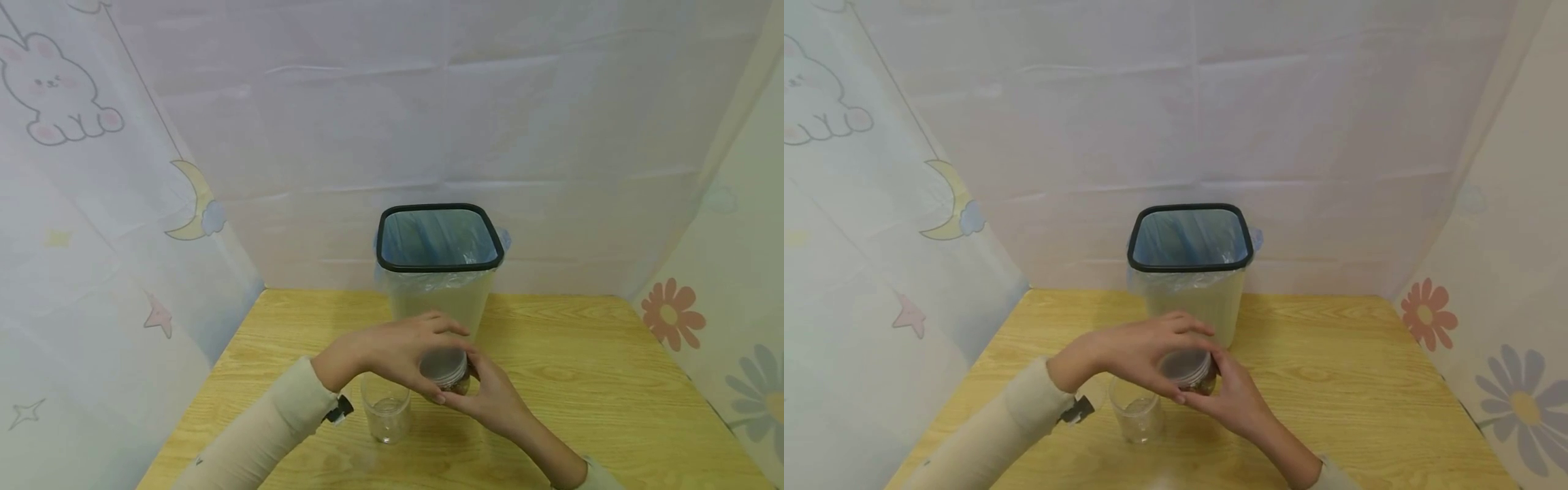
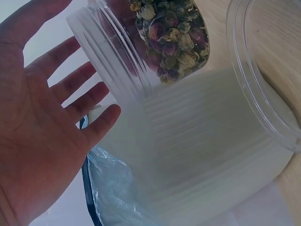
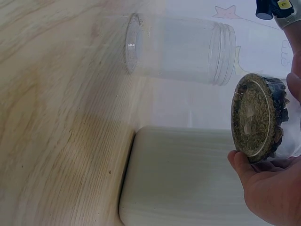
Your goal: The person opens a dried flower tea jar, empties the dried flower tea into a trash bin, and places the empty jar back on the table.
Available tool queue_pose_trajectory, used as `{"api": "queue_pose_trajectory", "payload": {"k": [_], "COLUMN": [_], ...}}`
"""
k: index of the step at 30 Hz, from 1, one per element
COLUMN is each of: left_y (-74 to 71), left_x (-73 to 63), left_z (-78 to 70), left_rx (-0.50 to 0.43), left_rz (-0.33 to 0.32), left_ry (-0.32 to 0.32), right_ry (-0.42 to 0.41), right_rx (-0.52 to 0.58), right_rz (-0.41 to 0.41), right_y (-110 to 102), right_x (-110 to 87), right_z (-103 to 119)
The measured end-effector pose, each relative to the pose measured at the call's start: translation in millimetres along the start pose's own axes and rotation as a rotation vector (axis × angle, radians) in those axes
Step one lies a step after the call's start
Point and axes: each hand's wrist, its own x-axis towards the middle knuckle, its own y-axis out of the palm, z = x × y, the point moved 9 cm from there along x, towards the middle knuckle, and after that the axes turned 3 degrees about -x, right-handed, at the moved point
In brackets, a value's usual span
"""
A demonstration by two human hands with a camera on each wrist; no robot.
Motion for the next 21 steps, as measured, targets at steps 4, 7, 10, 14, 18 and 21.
{"api": "queue_pose_trajectory", "payload": {"k": [4,7,10,14,18,21], "left_y": [1.6,2.9,3.3,3.8,3.6,2.8], "left_x": [-1.9,-3.0,-3.5,-3.1,-2.5,-1.9], "left_z": [1.6,2.7,3.5,5.5,4.9,3.9], "left_rx": [-0.021,-0.037,-0.041,-0.043,-0.016,0.030], "left_rz": [0.030,0.047,0.052,0.048,0.027,0.001], "left_ry": [-0.017,-0.030,-0.040,-0.060,-0.070,-0.084], "right_ry": [-0.007,-0.013,-0.017,-0.020,-0.031,-0.045], "right_rx": [0.016,0.038,0.048,0.049,0.027,0.015], "right_rz": [0.002,0.004,0.011,0.018,0.015,0.013], "right_y": [0.1,-0.3,0.1,1.0,1.0,0.8], "right_x": [0.4,0.8,0.9,1.0,0.7,0.1], "right_z": [0.5,1.1,1.6,1.2,1.5,2.5]}}
